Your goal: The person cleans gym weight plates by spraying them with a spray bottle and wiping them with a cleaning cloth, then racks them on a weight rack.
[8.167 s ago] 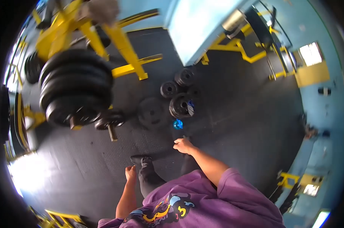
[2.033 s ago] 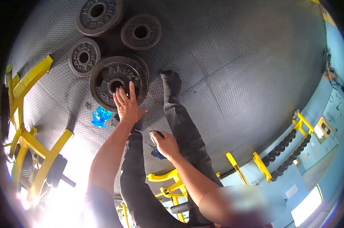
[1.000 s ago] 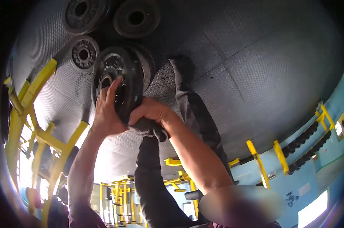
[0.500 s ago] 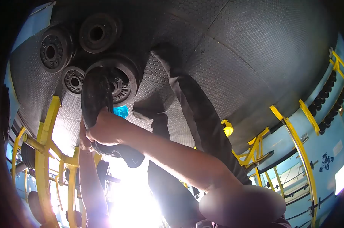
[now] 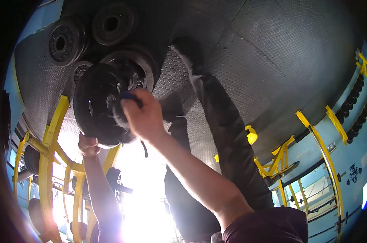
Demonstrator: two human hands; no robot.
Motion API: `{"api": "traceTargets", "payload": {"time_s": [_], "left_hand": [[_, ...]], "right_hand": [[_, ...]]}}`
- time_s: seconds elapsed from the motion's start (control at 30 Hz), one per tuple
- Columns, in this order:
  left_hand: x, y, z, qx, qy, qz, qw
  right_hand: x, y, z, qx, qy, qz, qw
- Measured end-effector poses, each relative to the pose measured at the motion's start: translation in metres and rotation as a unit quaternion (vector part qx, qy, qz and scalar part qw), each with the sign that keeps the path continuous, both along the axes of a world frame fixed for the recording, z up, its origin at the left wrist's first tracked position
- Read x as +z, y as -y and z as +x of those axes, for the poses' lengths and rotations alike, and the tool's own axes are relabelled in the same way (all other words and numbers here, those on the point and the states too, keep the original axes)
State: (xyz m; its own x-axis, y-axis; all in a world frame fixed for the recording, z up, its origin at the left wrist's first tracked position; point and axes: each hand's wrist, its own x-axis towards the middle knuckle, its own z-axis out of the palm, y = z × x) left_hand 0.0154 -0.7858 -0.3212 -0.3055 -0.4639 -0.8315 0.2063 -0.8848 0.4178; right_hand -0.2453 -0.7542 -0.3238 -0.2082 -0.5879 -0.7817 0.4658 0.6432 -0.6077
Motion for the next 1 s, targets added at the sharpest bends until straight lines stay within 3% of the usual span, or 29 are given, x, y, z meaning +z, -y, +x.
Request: {"api": "traceTargets", "payload": {"time_s": [0.03,0.07,0.17,0.23,0.27,0.33,0.37,0.5,0.57,0.6,0.7,0.73,0.8,0.93,1.0], "left_hand": [[0.002,-0.003,0.006,-0.003,0.004,-0.003,1.0],[0.009,-0.004,0.007,-0.013,0.028,-0.018,0.999],[0.012,-0.02,0.019,-0.029,0.115,-0.063,0.991],[0.004,-0.033,0.029,-0.029,0.225,-0.113,0.967],[0.004,-0.028,0.024,-0.03,0.233,-0.115,0.965],[0.008,-0.01,0.007,0.085,0.158,-0.082,0.98],[0.008,-0.01,0.003,0.082,0.159,-0.077,0.981],[0.006,-0.024,-0.003,0.034,0.188,-0.089,0.977],[0.0,-0.04,-0.006,0.048,0.221,-0.106,0.968],[0.004,-0.041,-0.019,0.089,0.231,-0.101,0.964],[-0.001,-0.045,-0.02,0.154,0.168,-0.065,0.971],[0.004,-0.037,-0.026,0.153,0.16,-0.053,0.974],[0.008,-0.031,-0.03,0.15,0.153,-0.055,0.975],[0.019,-0.03,-0.042,0.169,0.226,-0.052,0.958],[0.012,-0.025,-0.029,0.171,0.196,-0.036,0.965]], "right_hand": [[0.005,-0.001,0.017,0.001,-0.138,-0.117,0.984],[0.013,0.004,0.03,0.041,-0.187,-0.207,0.96],[0.007,0.021,0.088,0.079,-0.149,-0.297,0.94],[-0.024,0.038,0.103,0.086,-0.197,-0.426,0.879],[-0.035,0.045,0.107,0.082,-0.19,-0.429,0.879],[-0.058,0.056,0.11,0.12,-0.24,-0.458,0.848],[-0.078,0.061,0.106,0.119,-0.24,-0.452,0.851],[-0.14,0.056,0.09,0.192,-0.267,-0.24,0.913],[-0.137,0.021,0.075,0.203,-0.254,-0.229,0.918],[-0.127,0.0,0.078,0.211,-0.268,-0.167,0.925],[-0.072,-0.039,0.074,0.232,-0.242,-0.067,0.94],[-0.056,-0.039,0.075,0.235,-0.247,-0.07,0.937],[-0.025,-0.025,0.083,0.239,-0.257,-0.232,0.907],[-0.044,0.027,0.096,0.198,-0.297,-0.33,0.874],[-0.063,0.022,0.08,0.264,-0.282,-0.347,0.855]]}}
